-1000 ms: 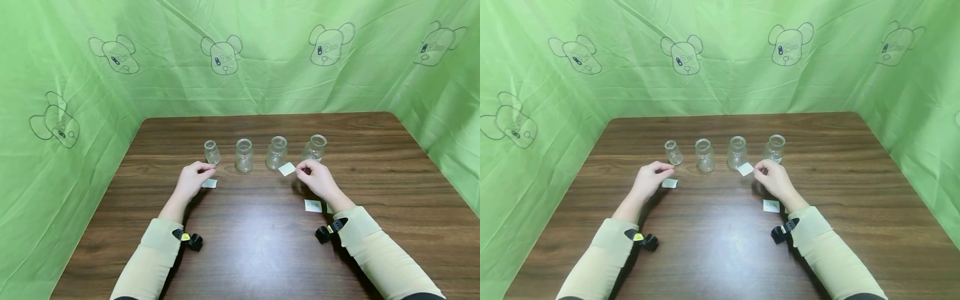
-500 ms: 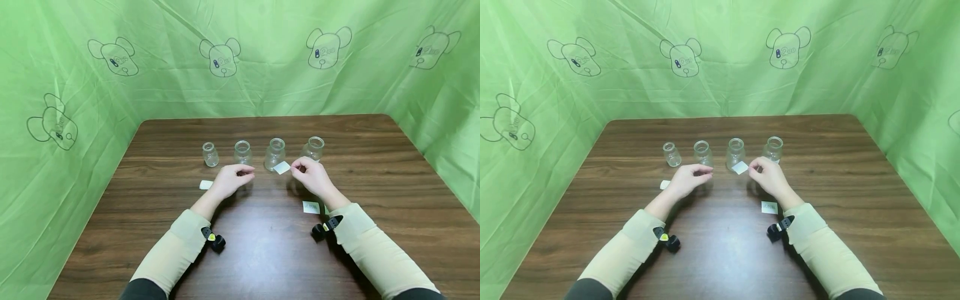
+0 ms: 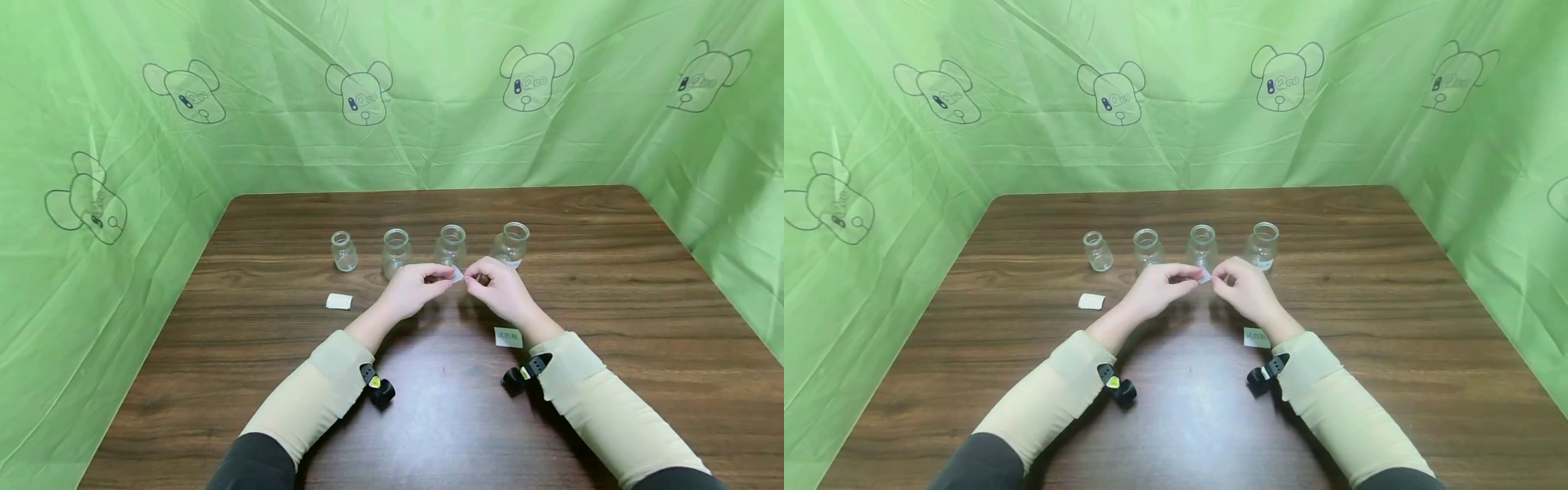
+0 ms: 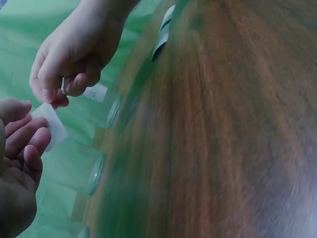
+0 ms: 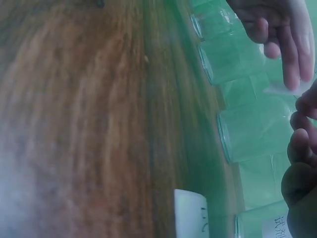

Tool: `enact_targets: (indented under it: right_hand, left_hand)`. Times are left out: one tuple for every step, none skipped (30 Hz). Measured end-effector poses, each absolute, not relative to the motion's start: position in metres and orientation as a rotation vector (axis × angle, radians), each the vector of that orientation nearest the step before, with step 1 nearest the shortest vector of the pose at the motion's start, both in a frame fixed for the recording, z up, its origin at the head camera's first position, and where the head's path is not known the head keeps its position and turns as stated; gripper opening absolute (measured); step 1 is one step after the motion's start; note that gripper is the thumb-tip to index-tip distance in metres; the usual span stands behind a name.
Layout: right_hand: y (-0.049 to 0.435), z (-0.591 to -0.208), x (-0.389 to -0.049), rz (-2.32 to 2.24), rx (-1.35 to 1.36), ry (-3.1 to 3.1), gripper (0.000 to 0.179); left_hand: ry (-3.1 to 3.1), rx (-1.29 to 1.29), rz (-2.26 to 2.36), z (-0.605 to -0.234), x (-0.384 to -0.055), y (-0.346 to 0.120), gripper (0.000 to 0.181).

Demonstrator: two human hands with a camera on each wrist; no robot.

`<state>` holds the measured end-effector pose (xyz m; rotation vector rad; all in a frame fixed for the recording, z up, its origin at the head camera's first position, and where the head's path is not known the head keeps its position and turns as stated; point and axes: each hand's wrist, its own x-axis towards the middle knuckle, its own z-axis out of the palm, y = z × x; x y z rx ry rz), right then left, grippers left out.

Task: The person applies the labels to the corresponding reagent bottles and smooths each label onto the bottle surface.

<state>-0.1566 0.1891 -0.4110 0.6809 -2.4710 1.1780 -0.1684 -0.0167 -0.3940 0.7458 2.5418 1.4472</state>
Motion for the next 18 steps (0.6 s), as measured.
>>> enact_targets:
  right_hand:
    - [0.189, -0.412, -0.157, 1.18, 0.7, -2.456, 0.006]
    - [0.189, -0.413, -0.157, 1.184, 0.718, -2.44, 0.006]
    - [0.188, -0.414, -0.157, 1.186, 0.731, -2.428, 0.007]
    - [0.187, -0.414, -0.157, 1.188, 0.744, -2.417, 0.008]
    - [0.187, -0.415, -0.157, 1.192, 0.755, -2.405, 0.009]
    - [0.186, -0.416, -0.157, 1.193, 0.766, -2.392, 0.01]
    - [0.185, -0.417, -0.158, 1.199, 0.772, -2.382, 0.011]
    - [0.184, -0.417, -0.158, 1.208, 0.782, -2.372, 0.012]
    - [0.184, -0.417, -0.158, 1.215, 0.791, -2.366, 0.013]
    - [0.184, -0.418, -0.158, 1.226, 0.802, -2.357, 0.015]
    - [0.184, -0.418, -0.158, 1.236, 0.816, -2.347, 0.016]
    - [0.184, -0.418, -0.158, 1.241, 0.828, -2.34, 0.017]
    - [0.184, -0.418, -0.158, 1.246, 0.837, -2.337, 0.017]
    - [0.184, -0.418, -0.158, 1.25, 0.84, -2.337, 0.018]
    - [0.184, -0.418, -0.158, 1.248, 0.838, -2.344, 0.017]
    - [0.184, -0.418, -0.158, 1.246, 0.832, -2.351, 0.017]
    - [0.185, -0.418, -0.157, 1.244, 0.818, -2.363, 0.016]
    - [0.185, -0.417, -0.157, 1.242, 0.796, -2.379, 0.015]
  left_hand:
    - [2.55, 0.741, 1.449, -0.395, -0.169, -0.015, 0.028]
    - [2.551, 0.731, 1.457, -0.396, -0.169, -0.014, 0.027]
    - [2.543, 0.718, 1.472, -0.396, -0.169, -0.012, 0.027]
    - [2.534, 0.699, 1.491, -0.397, -0.169, -0.011, 0.027]
    - [2.526, 0.68, 1.511, -0.398, -0.169, -0.01, 0.027]
    - [2.52, 0.661, 1.531, -0.398, -0.169, -0.009, 0.026]
    - [2.506, 0.643, 1.562, -0.399, -0.169, -0.007, 0.026]
    - [2.486, 0.623, 1.599, -0.4, -0.17, -0.006, 0.025]
    - [2.468, 0.606, 1.634, -0.402, -0.17, -0.005, 0.024]
    - [2.449, 0.593, 1.67, -0.403, -0.171, -0.004, 0.023]
    - [2.428, 0.579, 1.704, -0.405, -0.172, -0.003, 0.021]
    - [2.412, 0.564, 1.733, -0.406, -0.172, -0.002, 0.02]
    - [2.401, 0.549, 1.758, -0.408, -0.173, -0.001, 0.019]
    - [2.4, 0.534, 1.772, -0.409, -0.173, 0.0, 0.017]
    - [2.41, 0.517, 1.781, -0.409, -0.173, 0.0, 0.016]
    - [2.427, 0.502, 1.787, -0.41, -0.173, 0.001, 0.014]
    - [2.445, 0.487, 1.792, -0.411, -0.173, 0.001, 0.013]
    - [2.467, 0.47, 1.797, -0.412, -0.173, 0.002, 0.012]
